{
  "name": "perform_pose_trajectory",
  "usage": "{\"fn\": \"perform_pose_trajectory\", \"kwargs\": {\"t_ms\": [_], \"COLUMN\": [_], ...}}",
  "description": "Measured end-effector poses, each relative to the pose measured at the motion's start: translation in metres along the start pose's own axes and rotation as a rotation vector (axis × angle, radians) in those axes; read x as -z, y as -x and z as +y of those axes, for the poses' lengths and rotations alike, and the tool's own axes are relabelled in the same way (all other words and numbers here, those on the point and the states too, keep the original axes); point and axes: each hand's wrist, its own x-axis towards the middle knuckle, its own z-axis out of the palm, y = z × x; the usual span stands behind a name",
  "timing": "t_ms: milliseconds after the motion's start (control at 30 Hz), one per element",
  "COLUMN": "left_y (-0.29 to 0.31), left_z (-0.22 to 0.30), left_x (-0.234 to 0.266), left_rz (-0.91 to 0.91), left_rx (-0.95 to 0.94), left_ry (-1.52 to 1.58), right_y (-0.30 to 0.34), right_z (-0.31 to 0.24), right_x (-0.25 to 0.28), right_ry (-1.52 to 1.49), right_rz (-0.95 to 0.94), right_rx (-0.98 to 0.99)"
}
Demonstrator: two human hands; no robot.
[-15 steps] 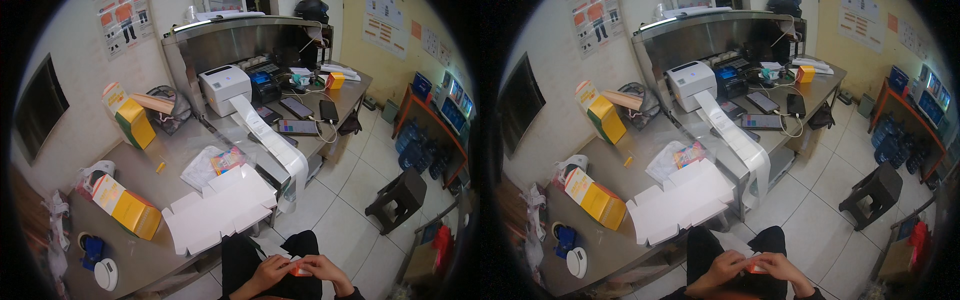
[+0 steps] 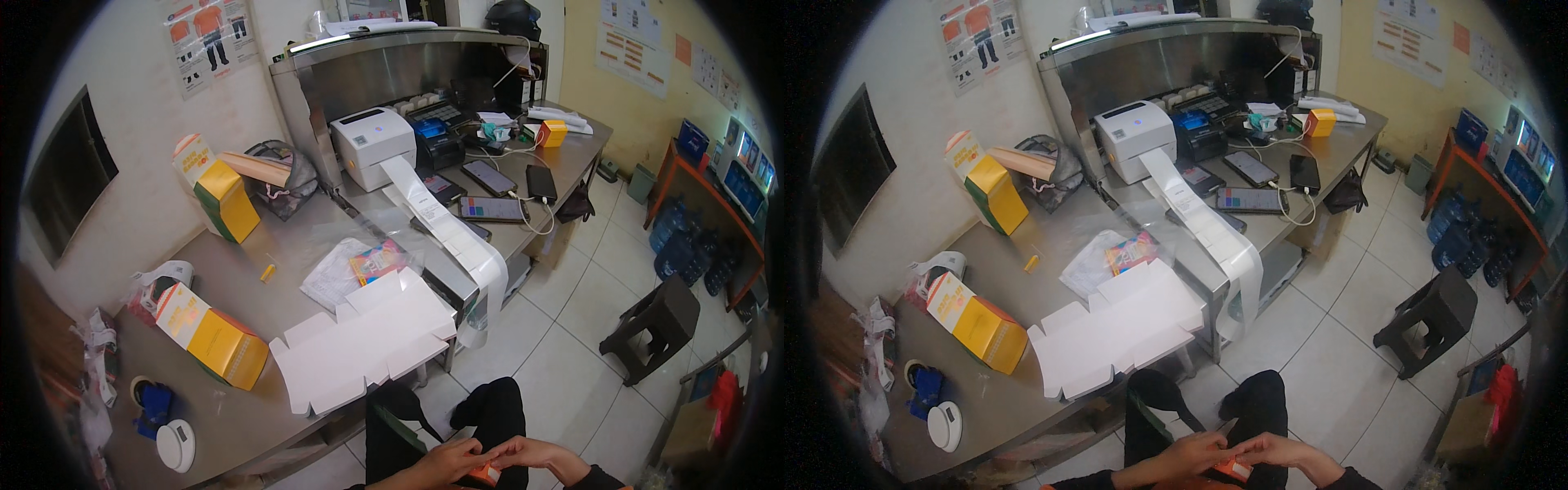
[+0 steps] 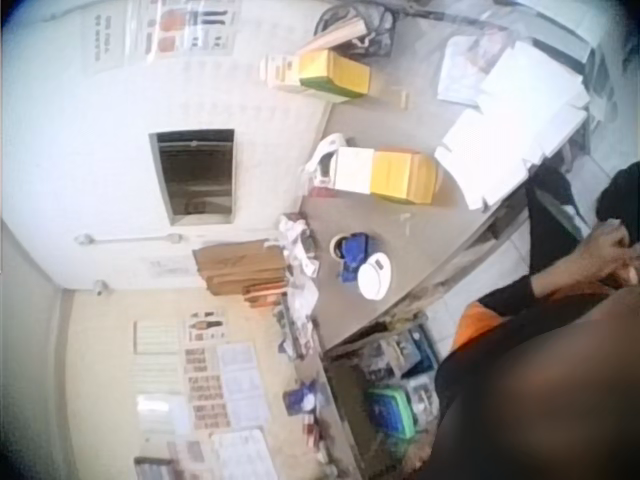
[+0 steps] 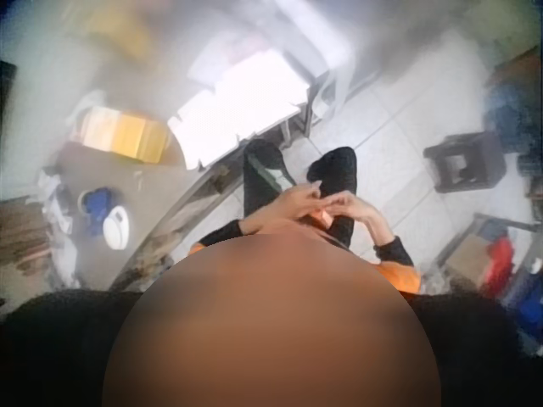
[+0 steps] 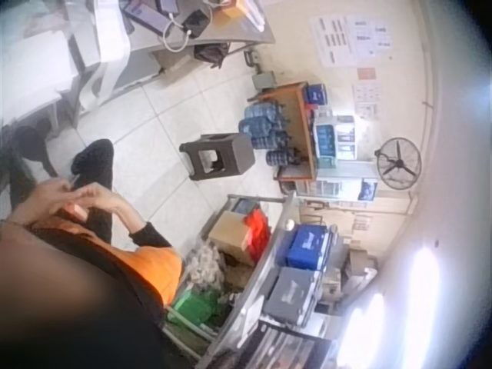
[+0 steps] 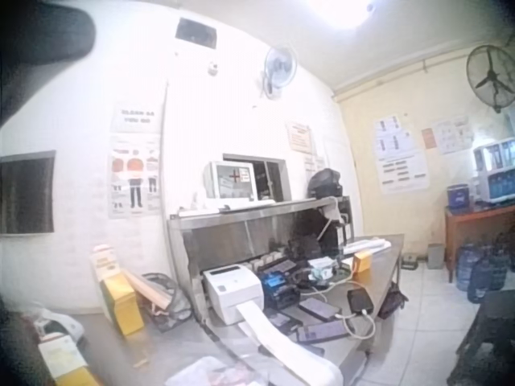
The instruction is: The person assembles small rectangular boxes by folding flat cardboard pieces and inserting them into larger yellow and green outer boxes. The person repeatedly picks up flat pieces, folds them, and places them into the outer boxes on a cluttered metal counter.
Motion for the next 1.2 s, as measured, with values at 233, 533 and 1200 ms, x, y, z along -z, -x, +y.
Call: {"fn": "perform_pose_trajectory", "kwargs": {"t_ms": [233, 533, 1200], "left_y": [0.004, -0.007, 0.023], "left_z": [0.006, 0.050, -0.027], "left_x": [-0.004, 0.032, -0.044], "left_rz": [-0.098, -0.183, -0.733], "left_rx": [0.634, 0.864, 0.650], "left_ry": [0.717, 1.528, 0.376], "right_y": [0.013, -0.018, -0.027], "right_z": [-0.027, 0.007, 0.059], "right_x": [-0.023, -0.002, 0.001], "right_ry": [0.383, 0.021, 0.001], "right_rz": [0.265, -0.218, -0.415], "right_rx": [0.311, -0.139, -0.081]}}
